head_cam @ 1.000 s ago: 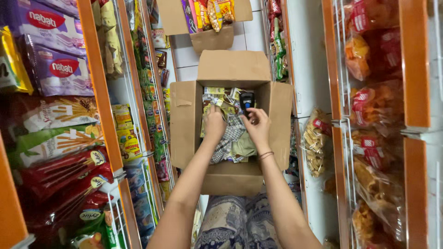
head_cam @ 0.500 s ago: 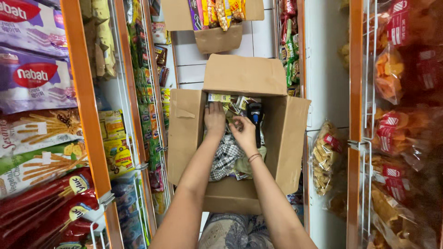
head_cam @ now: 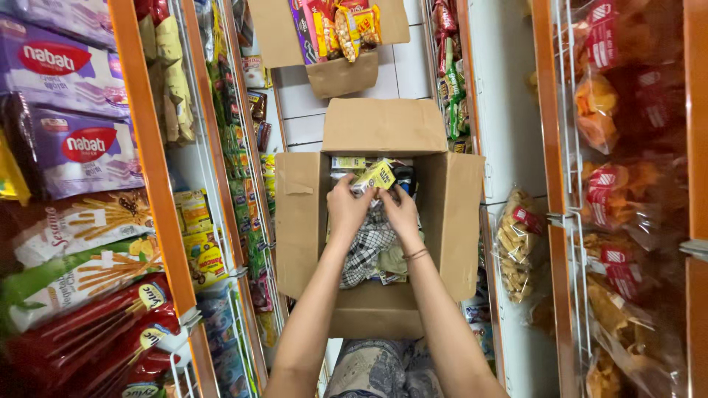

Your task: The person takes milk cartons and bottles from a box, wipes them with a cloth, scans them with a handheld scanner, and places them on a shelf.

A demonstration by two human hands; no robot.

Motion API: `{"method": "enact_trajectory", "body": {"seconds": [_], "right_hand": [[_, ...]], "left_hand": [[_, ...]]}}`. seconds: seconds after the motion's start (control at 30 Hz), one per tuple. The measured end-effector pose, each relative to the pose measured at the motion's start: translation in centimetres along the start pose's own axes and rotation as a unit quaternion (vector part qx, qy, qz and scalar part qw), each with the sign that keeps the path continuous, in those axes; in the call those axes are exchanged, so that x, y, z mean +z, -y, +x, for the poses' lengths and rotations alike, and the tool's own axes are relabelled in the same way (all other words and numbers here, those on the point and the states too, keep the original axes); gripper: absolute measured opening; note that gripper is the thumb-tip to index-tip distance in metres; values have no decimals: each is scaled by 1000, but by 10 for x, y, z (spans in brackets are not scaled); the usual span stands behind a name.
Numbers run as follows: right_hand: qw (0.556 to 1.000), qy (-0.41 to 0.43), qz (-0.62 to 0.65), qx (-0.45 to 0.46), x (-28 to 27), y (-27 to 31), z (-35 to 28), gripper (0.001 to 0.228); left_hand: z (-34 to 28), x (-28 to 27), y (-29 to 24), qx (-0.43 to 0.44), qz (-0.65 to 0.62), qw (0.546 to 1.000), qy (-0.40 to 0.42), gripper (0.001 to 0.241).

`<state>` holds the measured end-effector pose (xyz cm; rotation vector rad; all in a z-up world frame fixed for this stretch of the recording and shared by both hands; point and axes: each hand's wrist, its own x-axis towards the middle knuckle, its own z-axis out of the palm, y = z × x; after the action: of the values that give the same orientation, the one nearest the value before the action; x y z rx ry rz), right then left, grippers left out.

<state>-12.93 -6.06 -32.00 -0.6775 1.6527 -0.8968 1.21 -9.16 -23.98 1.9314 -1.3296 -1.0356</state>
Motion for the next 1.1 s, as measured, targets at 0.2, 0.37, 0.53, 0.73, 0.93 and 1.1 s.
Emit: {"method": "enact_trajectory", "body": {"seconds": [0.2,0.37,0.53,0.73,0.93,1.1], "right_hand": [[978,46,201,24,-59,124,-81,33],[977,44,199,-67,-125,210,-157,37],[971,-5,179,-156,-191,268,-233,47],[943,-89,196,-252,-267,306,-329,52],[907,-224,200,-295,-329,325,-428,56],[858,-337,132,-364,-370,328,-498,52]], "left_hand": [[-41,-27,-70,-81,-414,885,198,47],[-77,-61,-158,35,-377,876,299,45],[-116,-74,-250,102,-340,851,388,46],[-184,-68,-346,177,-364,766,499,47],[-271,-53,-427,212,-335,717,574,48],[-337,-40,-480,270,-308,658,631,47]]}}
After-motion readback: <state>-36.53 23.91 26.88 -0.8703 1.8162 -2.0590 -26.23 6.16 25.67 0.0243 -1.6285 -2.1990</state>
